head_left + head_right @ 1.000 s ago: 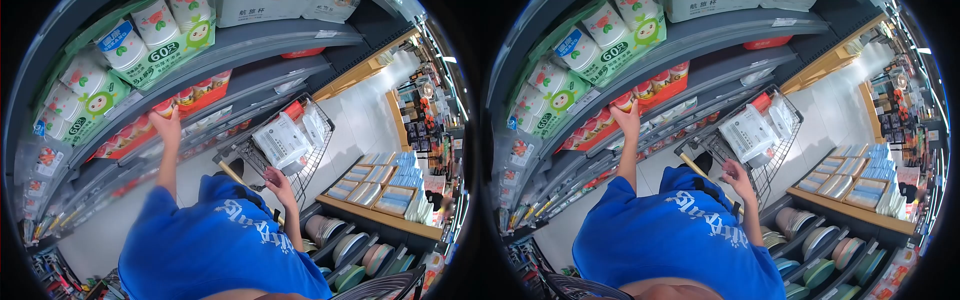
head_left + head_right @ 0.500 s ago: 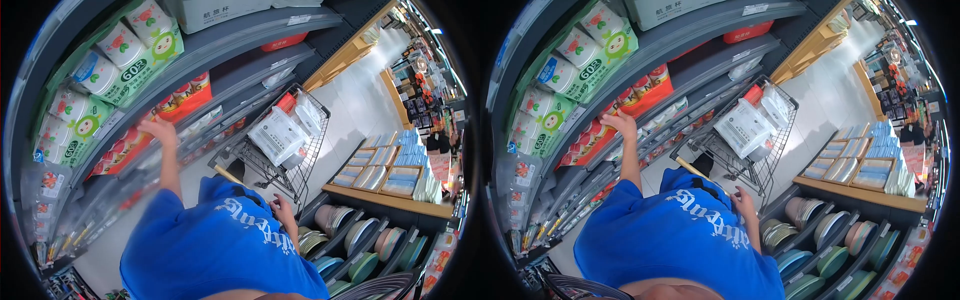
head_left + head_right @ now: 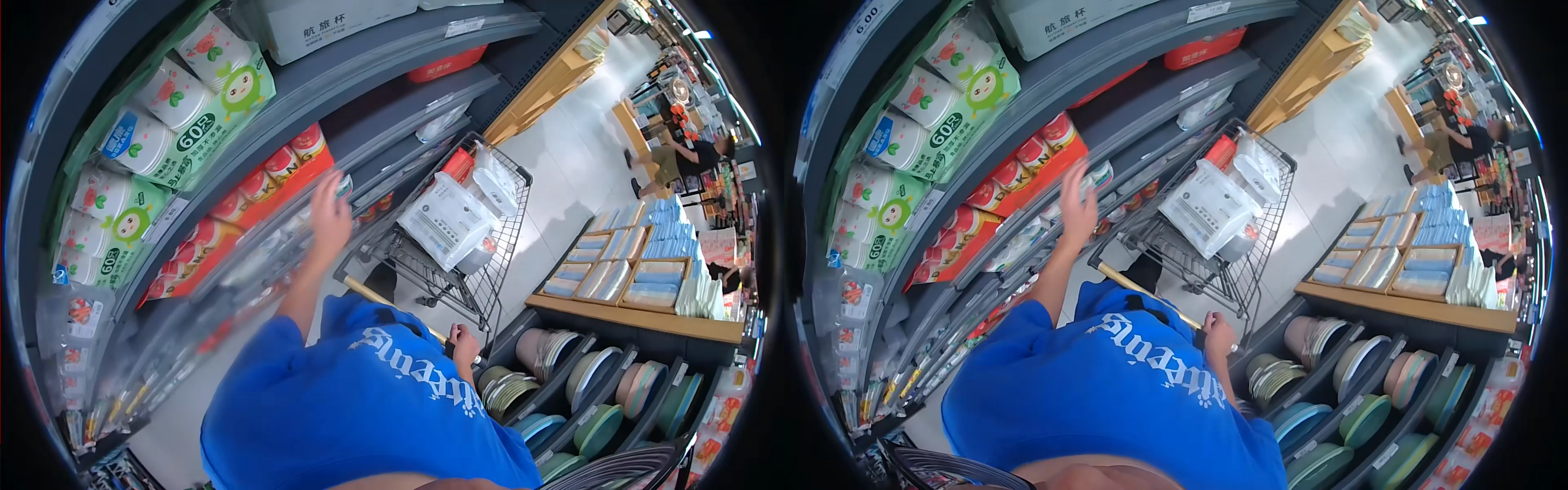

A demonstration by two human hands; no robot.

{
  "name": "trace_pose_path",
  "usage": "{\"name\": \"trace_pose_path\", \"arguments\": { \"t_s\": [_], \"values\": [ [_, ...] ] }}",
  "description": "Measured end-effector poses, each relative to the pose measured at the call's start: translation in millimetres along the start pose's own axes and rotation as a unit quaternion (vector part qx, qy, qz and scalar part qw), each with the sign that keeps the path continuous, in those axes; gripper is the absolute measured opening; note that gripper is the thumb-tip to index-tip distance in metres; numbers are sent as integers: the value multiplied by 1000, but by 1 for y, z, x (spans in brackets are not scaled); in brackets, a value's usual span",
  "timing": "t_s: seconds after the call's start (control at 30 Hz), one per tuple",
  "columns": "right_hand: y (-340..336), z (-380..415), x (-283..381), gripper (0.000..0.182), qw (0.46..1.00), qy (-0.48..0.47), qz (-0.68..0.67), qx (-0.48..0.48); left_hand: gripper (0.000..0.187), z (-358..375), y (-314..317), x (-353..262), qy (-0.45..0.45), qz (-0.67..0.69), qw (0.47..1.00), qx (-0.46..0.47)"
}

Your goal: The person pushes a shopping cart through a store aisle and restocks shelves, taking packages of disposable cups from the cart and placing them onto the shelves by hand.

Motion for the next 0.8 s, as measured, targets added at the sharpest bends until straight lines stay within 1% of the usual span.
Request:
{"name": "trace_pose_path", "arguments": {
  "t_s": [0.03,0.1,0.17,0.2,0.27,0.3,0.4,0.5,0.53,0.63,0.7,0.77,0.8],
  "values": [
    [1,0,-1,28,1000,2,-1,2,69,-20,19,-2,-5,29,999,32],
    [0,-1,0,28,1000,7,0,2,73,-54,49,10,-20,80,996,31],
    [-2,-1,1,29,1000,11,2,4,75,-89,58,40,-107,87,987,-78],
    [-1,0,-1,29,999,24,6,25,77,-98,57,46,-149,90,976,-132],
    [-1,-4,-2,31,997,51,9,64,79,-106,51,55,-183,131,957,-183],
    [0,-4,-3,30,997,54,12,58,80,-108,47,59,-201,150,946,-205],
    [4,-1,-5,30,997,64,13,48,79,-91,47,72,-172,144,956,-188],
    [0,-3,-5,29,997,67,11,45,79,-76,42,70,-152,174,959,-161],
    [-2,-2,-3,29,997,68,13,46,73,-72,41,64,-144,160,962,-171],
    [0,-3,0,28,997,72,13,39,63,-43,44,46,-223,209,950,-70],
    [0,-2,2,27,997,70,10,29,52,0,62,57,-207,132,963,108],
    [-5,0,6,26,998,67,4,17,50,58,80,55,-207,92,941,253],
    [-5,1,6,25,998,60,-14,7,50,89,81,47,-166,-42,941,293]
  ]
}}
Point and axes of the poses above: each hand's wrist, its own z-axis away from the middle knuckle, its own y-axis out of the palm, x = y × z, the point moved 3 cm from there along -z, towards the middle knuckle, and after that the axes turned 14 degrees about z, right-handed, at the moved point
